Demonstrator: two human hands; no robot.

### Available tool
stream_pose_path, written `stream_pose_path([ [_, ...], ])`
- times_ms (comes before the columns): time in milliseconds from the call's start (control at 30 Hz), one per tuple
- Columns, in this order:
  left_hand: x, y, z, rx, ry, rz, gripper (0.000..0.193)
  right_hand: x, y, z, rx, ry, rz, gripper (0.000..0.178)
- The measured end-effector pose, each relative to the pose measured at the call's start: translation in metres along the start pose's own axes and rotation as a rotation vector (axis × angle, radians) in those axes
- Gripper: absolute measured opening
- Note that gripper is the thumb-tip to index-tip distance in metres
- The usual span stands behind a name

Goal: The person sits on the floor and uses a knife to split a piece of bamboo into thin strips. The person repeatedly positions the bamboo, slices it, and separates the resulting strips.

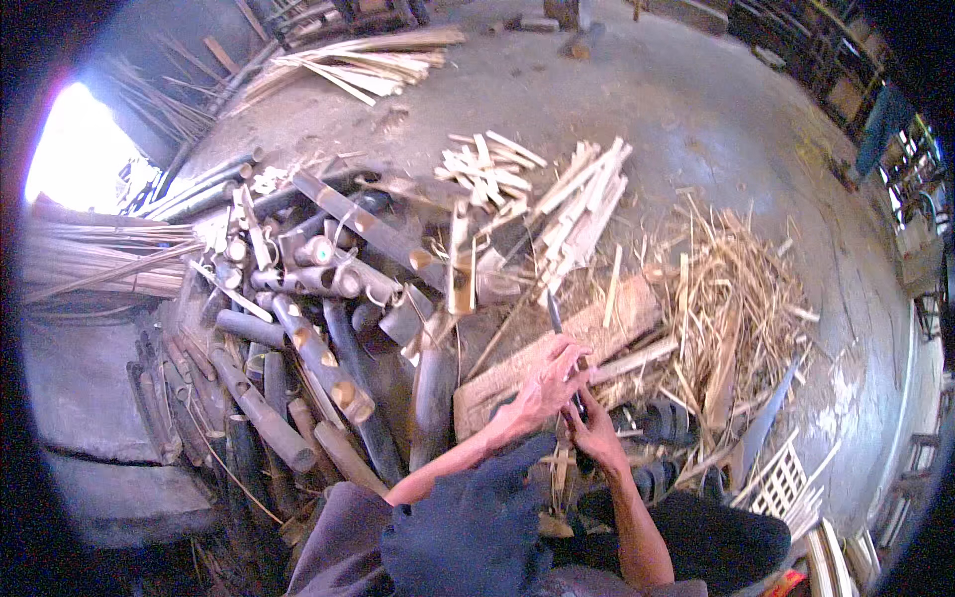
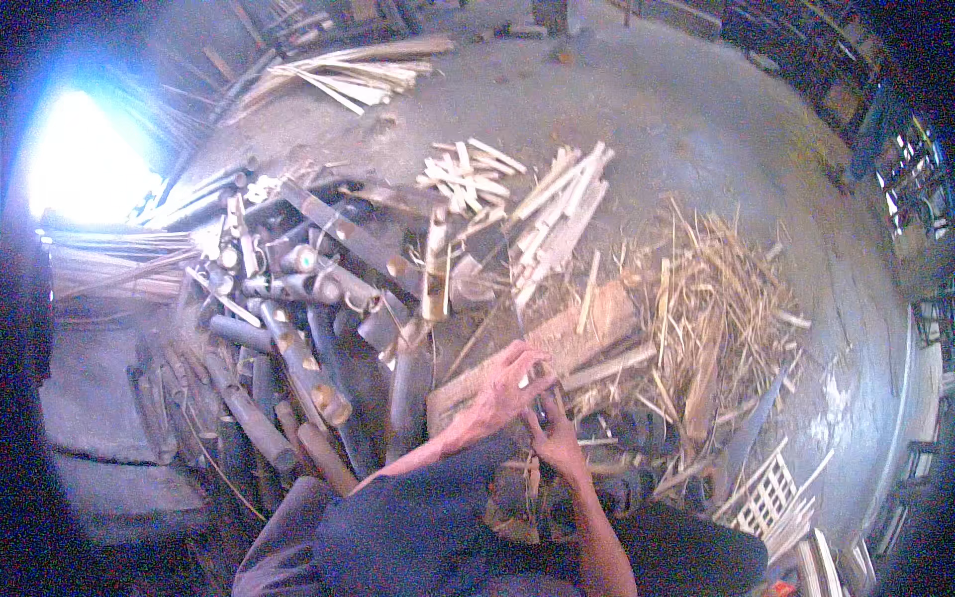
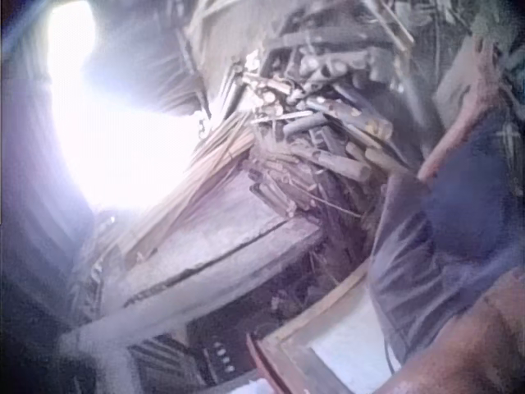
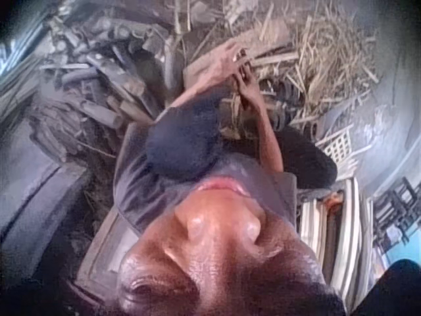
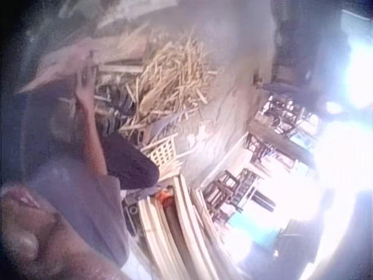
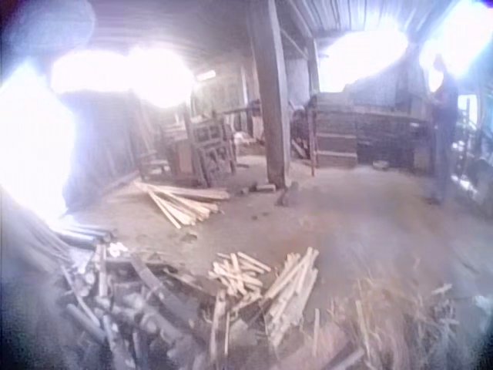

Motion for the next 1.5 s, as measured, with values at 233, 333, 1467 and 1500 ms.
stream_pose_path([
  [233,-0.009,0.01,0.011,-0.157,-0.036,0.135,0.023,-0.004,-0.014,-0.011,0.247,-0.169,0.034,0.035],
  [333,-0.011,0.008,0.004,-0.126,-0.078,0.148,0.02,-0.02,-0.006,0.019,0.35,-0.215,0.035,0.035],
  [1467,-0.006,-0.127,-0.045,-0.397,-0.22,0.629,0.018,0.03,-0.001,0.143,0.431,-0.068,-0.03,0.055],
  [1500,-0.005,-0.138,-0.056,-0.198,-0.37,0.614,0.018,0.035,0.0,0.117,0.466,0.055,-0.121,0.06],
])
Point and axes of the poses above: each hand's wrist, its own x-axis away from the middle knuckle, its own y-axis out of the palm, z = x × y, the point moved 2 cm from there along -x, towards the middle knuckle, and after that the axes turned 2 degrees about -x, right-handed, at the moved point
